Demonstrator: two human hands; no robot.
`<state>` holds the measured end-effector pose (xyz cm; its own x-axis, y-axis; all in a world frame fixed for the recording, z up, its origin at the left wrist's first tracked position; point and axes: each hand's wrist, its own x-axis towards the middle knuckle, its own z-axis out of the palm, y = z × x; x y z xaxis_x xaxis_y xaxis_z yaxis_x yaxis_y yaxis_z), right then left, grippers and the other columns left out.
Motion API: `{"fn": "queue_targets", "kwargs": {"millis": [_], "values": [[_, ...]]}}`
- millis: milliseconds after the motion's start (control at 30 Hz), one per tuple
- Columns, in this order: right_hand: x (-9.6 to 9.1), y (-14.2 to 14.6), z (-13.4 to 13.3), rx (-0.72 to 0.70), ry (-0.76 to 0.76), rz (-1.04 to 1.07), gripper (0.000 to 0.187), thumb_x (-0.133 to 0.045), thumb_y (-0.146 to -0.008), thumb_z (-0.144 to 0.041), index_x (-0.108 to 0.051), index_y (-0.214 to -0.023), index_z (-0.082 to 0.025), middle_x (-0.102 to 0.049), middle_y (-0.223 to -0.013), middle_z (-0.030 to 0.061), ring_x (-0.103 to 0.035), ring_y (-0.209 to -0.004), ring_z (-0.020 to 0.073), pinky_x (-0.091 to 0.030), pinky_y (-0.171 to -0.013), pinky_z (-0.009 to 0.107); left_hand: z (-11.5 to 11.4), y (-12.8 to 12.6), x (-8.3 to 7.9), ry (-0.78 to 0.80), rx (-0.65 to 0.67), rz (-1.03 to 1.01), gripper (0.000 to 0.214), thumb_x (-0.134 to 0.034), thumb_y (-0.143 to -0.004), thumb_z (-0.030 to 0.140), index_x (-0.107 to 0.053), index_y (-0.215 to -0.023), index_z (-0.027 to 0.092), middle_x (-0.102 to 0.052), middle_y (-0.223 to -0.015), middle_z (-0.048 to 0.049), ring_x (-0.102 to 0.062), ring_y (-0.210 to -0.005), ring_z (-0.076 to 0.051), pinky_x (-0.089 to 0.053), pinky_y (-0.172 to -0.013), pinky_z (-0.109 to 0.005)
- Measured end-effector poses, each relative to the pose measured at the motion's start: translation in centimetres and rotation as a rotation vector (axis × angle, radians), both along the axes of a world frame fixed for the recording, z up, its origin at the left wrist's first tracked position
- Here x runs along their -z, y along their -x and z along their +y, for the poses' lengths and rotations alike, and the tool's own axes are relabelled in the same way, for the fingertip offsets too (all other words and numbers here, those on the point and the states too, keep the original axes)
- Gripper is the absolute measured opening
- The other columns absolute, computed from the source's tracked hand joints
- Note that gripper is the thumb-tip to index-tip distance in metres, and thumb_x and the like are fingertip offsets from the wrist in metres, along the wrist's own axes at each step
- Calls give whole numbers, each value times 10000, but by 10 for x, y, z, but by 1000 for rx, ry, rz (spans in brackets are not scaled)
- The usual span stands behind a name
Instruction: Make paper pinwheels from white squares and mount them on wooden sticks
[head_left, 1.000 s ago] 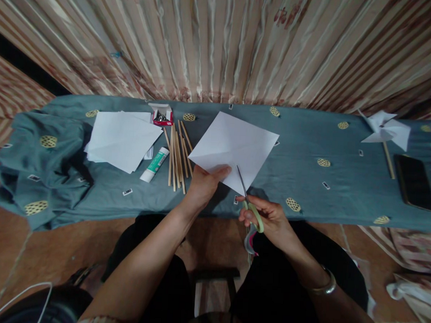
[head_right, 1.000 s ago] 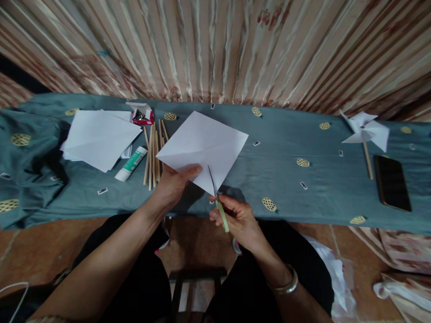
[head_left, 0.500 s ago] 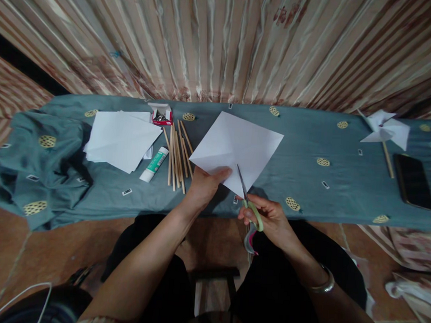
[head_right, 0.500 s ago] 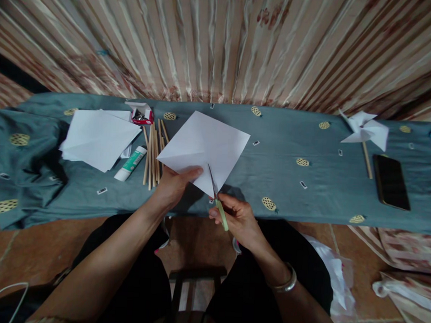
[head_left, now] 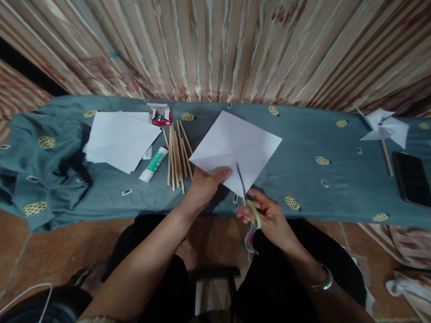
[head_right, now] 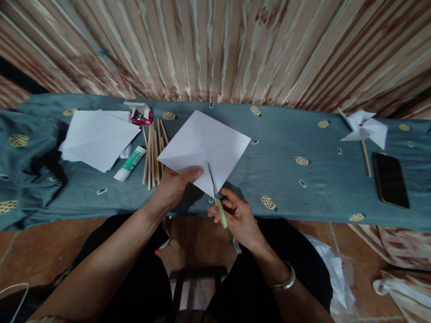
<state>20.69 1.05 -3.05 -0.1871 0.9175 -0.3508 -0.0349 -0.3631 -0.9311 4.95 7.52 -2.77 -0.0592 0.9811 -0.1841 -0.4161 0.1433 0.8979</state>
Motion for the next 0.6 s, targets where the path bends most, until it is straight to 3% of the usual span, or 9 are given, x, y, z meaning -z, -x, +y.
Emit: {"fn": "queue_targets", "kwargs": {"millis": [267,600], "values": [[-5,-2,2,-66,-4,-10,489,-778,-686,-548,-599,-981,-201,-653,-616,-20,-563,-484,96,-440,-475,216,-1,-1,0,9,12,5,534,-790,-554,222,-635,-1058,146,-718,-907,-62,-646,-831,-198,-518,-805,-344],[-2,-2,1,-48,-15,-19,503,-776,-679,-560,-615,-999,-207,-640,-592,-27,-555,-462,102,-451,-465,224,-1,-1,0,-3,18,18,530,-780,-569,221,-636,-1075,153,-720,-919,-63,-652,-853,-207,-516,-829,-361]]}}
